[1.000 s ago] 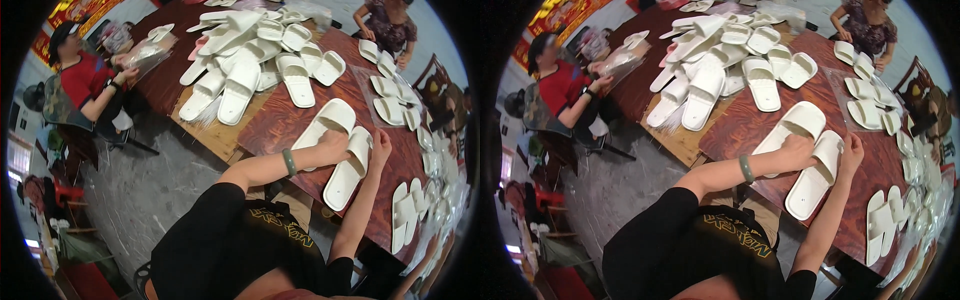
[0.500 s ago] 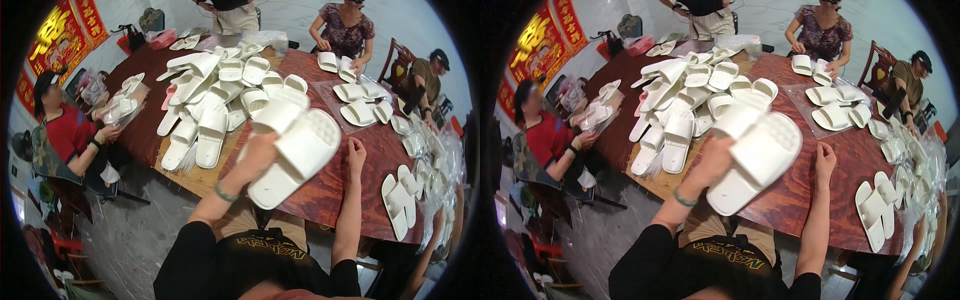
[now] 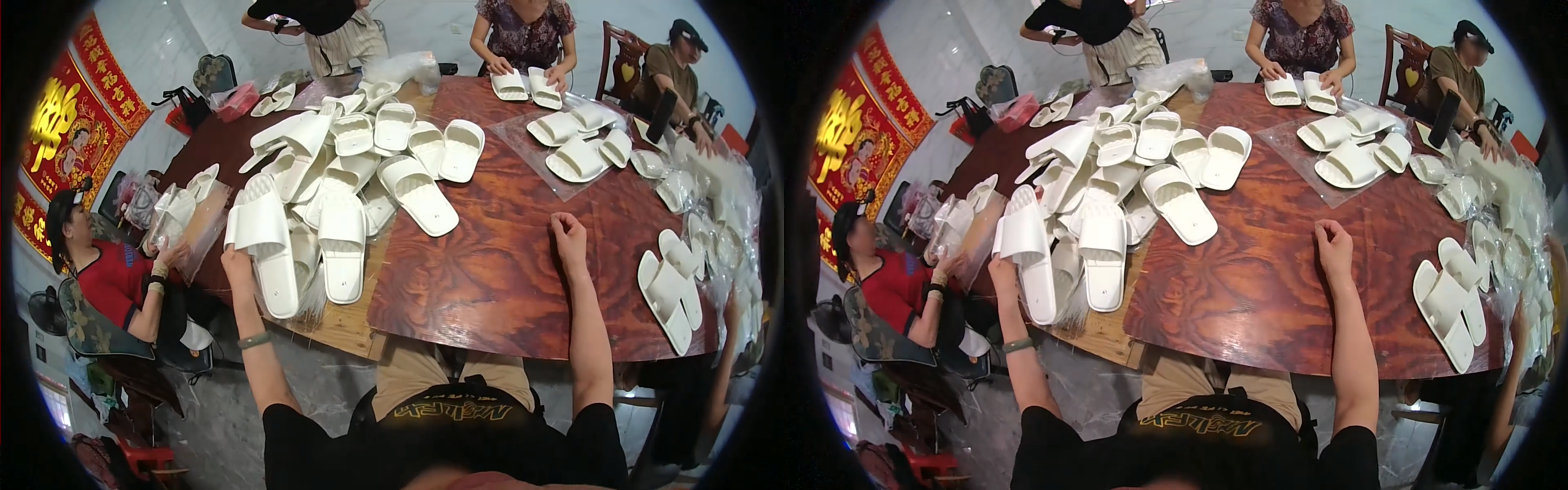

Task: Inspect and assemble white slippers at a communal work table.

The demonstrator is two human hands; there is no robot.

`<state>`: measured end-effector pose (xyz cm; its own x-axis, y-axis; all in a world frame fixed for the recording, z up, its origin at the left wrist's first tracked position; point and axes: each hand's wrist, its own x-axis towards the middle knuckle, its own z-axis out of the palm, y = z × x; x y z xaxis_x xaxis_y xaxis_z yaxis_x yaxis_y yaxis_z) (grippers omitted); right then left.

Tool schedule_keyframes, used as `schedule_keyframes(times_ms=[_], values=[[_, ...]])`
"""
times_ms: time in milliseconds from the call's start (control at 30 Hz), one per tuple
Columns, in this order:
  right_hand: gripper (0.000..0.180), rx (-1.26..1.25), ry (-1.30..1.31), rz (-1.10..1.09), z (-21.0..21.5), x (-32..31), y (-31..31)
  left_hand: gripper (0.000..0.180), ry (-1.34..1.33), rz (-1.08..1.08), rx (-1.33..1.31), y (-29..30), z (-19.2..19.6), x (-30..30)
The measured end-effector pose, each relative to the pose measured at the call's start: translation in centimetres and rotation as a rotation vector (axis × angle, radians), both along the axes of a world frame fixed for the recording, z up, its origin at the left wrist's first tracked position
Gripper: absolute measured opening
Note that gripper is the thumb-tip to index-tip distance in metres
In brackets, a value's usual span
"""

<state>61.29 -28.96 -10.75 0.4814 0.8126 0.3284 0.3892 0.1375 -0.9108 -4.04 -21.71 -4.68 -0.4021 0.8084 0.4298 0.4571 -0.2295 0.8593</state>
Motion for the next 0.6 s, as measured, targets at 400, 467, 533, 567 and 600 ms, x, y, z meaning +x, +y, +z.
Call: schedule_keyframes(times_ms=[400,467,533,567,600], values=[[0.017,-0.053,-0.212,-0.036,-0.1,-0.6,-0.2,0.029,0.068,0.129,-0.389,4.8,-8.3,-2.5],[0.017,-0.05,-0.22,-0.04,-0.4,-0.2,-0.2,0.029,0.099,0.094,-0.347,4.9,-8.2,-2.2],[0.017,-0.005,-0.242,-0.026,-0.1,-0.9,0.2,0.028,0.104,0.118,-0.272,4.2,-8.7,-4.7],[0.017,0.024,-0.276,-0.032,-0.1,-1.2,0.2,0.028,0.093,0.123,-0.294,4.0,-9.1,-5.3],[0.017,0.018,-0.273,-0.04,0.7,-1.7,-0.2,0.029,0.082,0.119,-0.318,3.8,-9.0,-5.1]])
